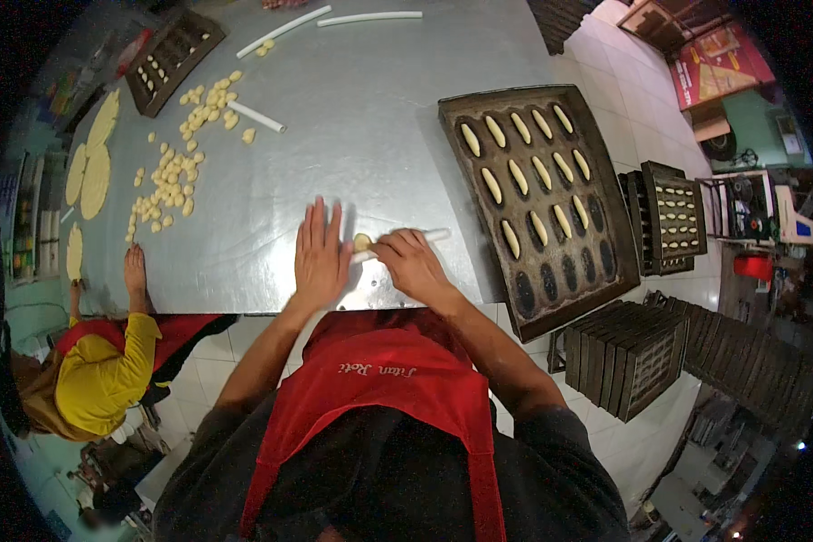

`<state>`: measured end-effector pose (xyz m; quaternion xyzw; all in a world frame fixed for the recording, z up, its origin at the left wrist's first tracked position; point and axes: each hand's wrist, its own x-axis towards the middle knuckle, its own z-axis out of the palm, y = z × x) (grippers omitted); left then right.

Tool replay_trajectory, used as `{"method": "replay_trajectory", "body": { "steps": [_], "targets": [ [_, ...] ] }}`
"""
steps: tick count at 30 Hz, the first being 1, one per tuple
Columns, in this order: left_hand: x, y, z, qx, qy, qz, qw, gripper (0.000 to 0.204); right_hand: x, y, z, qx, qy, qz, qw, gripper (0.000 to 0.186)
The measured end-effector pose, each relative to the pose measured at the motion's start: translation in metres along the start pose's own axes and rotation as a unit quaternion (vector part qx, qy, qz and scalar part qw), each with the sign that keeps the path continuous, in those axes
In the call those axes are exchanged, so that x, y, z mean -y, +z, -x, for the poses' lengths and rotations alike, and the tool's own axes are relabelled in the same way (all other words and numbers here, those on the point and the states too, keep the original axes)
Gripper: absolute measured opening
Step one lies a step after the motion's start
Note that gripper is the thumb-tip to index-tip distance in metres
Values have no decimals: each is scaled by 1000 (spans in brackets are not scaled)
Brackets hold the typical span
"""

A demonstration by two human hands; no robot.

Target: Rolling small pieces of dough into cylindrical shapes and arranging them on a baking tray.

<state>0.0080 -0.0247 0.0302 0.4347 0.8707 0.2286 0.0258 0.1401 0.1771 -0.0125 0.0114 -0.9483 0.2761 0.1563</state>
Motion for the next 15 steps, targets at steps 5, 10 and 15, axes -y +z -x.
{"method": "replay_trajectory", "body": {
  "steps": [5, 10, 15],
  "targets": [
    [48, 16, -61, -90, -46, -108, 989, 70, -2, 5, -63, -36, 15, -47, 998, 39],
    [20, 20, 17, -38, -25, -107, 993, 68, 21, 13, -1, -12, 41, -23, 999, 37],
    [6, 27, 40, 6, 57, 32, 998, 62, 7, 4, -30, -30, 188, 39, 981, 47]
  ]
}}
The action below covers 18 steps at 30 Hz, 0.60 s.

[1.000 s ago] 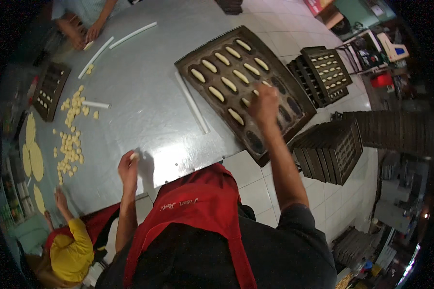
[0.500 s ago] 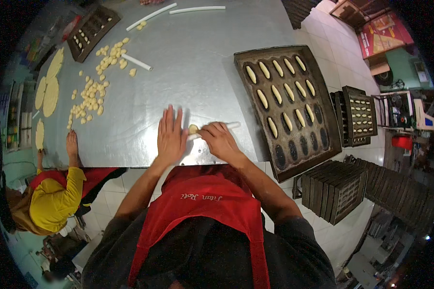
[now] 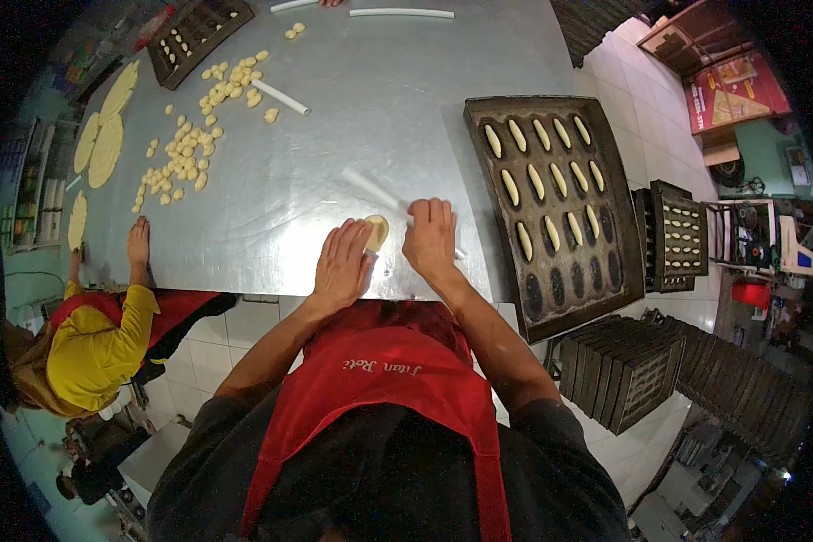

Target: Rolling small pieces of dough into cylindrical shapes and arranging them on a baking tray.

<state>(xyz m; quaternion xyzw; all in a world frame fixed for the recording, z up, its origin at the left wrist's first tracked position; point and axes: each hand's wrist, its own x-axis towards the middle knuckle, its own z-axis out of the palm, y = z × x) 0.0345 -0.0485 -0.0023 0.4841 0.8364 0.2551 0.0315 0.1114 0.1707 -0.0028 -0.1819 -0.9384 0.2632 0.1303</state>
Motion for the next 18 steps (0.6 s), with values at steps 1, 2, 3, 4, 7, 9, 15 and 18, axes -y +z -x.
{"method": "replay_trajectory", "body": {
  "steps": [1, 2, 3, 4, 7, 9, 15, 18],
  "targets": [
    [1, 4, -7, -1, 0, 0, 1000, 62, 4, 4, -6, -1, -1, 0, 1000, 47],
    [-1, 6, -20, -16, -43, 23, 999, 60, 7, 7, -9, 2, -92, 33, 995, 49],
    [-2, 6, -27, -30, -86, 46, 995, 58, 11, 10, -9, 5, -183, 66, 981, 52],
    [-1, 6, -24, -34, -51, 28, 998, 63, 17, 12, -1, 2, -224, 78, 971, 51],
    [5, 4, 19, 37, 3, 61, 997, 59, 18, 3, 42, 18, -265, 86, 960, 44],
    [0, -3, 31, 48, 35, -13, 998, 60, 21, 6, 41, 33, -254, 91, 962, 39],
    [28, -33, -1, 15, -60, 172, 983, 34, 66, 47, -44, 98, -93, -11, 991, 38],
    [102, -49, 0, -130, -110, 94, 981, 32, 73, 55, -9, 76, -182, 43, 979, 73]
  ]
}}
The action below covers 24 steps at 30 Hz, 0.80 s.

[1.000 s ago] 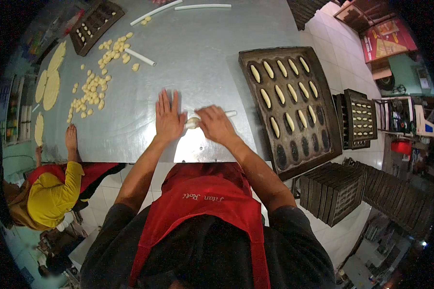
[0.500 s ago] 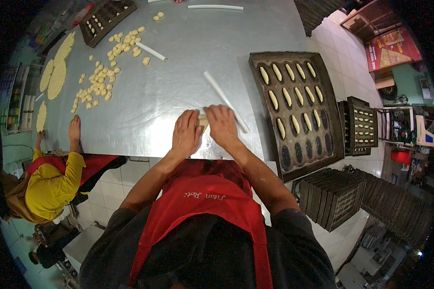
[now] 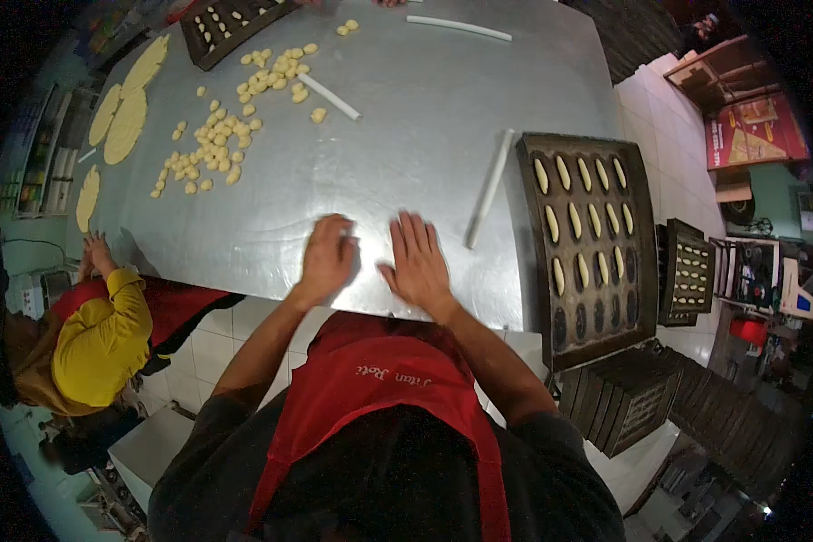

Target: Rolling small pieces of dough into cylindrical shapes and arranging them on a baking tray.

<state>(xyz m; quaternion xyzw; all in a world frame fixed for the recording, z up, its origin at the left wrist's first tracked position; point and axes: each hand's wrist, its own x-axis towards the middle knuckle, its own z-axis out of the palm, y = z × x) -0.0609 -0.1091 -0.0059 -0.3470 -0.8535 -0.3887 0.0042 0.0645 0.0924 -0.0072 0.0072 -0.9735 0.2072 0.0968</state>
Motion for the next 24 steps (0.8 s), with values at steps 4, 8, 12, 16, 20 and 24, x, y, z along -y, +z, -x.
{"method": "replay_trajectory", "body": {
  "steps": [4, 8, 12, 16, 20, 24],
  "targets": [
    [86, -59, -43, -44, -64, -105, 991, 30, 16, -7, 45, 118, 28, 21, 992, 94],
    [147, -45, -139, -48, -66, -104, 991, 32, -3, -8, -55, 25, 28, 55, 998, 84],
    [153, -16, -221, -46, -74, -73, 994, 32, -12, 10, -75, -23, 89, 14, 996, 68],
    [136, -14, -225, 44, -164, 77, 982, 25, 0, -19, -27, 44, 93, -155, 982, 72],
    [111, -19, -166, 6, -109, 129, 986, 23, -30, -47, 25, -14, 62, -86, 994, 43],
    [93, -23, -93, 39, -196, 204, 958, 22, -45, -65, 27, -79, 82, -112, 987, 22]
  ]
}}
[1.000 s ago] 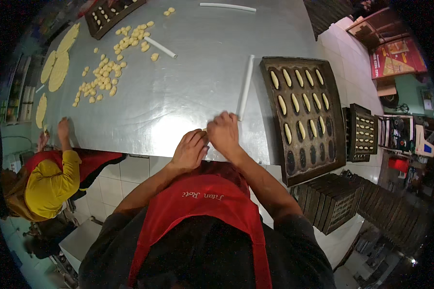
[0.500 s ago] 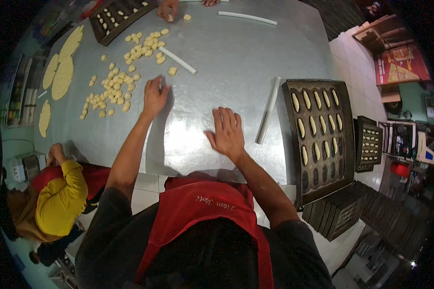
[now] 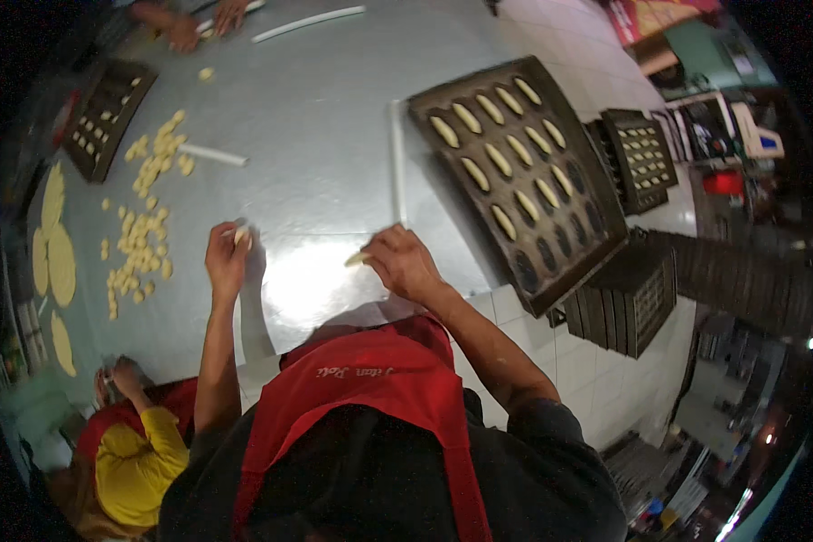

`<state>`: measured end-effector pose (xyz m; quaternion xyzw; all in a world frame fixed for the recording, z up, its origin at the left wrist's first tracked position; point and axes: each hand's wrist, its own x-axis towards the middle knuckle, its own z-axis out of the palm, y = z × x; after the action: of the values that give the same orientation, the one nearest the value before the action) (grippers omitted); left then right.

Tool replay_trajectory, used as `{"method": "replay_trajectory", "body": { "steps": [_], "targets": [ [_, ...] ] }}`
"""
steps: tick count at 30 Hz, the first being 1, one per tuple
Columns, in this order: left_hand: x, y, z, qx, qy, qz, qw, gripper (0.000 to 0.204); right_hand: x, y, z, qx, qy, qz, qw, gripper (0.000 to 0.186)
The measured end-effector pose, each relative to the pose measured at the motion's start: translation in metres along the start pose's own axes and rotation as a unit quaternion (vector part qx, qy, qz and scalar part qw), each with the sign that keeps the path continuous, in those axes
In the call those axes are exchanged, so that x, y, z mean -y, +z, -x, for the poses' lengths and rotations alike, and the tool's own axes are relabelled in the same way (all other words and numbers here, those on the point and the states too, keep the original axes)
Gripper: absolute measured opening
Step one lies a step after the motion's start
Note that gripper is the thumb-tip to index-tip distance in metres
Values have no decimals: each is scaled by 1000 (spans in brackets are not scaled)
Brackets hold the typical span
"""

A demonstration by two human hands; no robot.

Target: Rolling small pieces of dough into cylindrical shapes and arranging them on a baking tray.

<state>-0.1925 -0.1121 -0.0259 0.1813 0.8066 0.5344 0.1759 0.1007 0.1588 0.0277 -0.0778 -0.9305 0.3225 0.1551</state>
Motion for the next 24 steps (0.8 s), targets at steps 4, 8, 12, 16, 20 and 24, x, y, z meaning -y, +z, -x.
{"method": "replay_trajectory", "body": {
  "steps": [4, 8, 12, 16, 20, 24],
  "targets": [
    [-17, 7, 61, 34, -21, -14, 999, 34, -54, -87, 10, -172, 250, -64, 951, 20],
    [-45, 26, 102, 26, -75, 27, 996, 21, -134, -219, 21, -461, 208, -155, 849, 29],
    [-39, 45, 118, 33, -82, 41, 995, 22, -257, -269, 83, -402, 276, 177, 855, 32],
    [-34, 65, 124, 13, -98, 40, 994, 25, -268, -239, 102, -219, 309, 343, 859, 41],
    [-49, 118, 127, 64, -70, 38, 995, 40, -127, -113, -1, -176, 169, 31, 969, 35],
    [-114, 178, 111, 83, 85, -182, 976, 53, -75, -25, -61, -121, 188, 54, 973, 40]
  ]
}}
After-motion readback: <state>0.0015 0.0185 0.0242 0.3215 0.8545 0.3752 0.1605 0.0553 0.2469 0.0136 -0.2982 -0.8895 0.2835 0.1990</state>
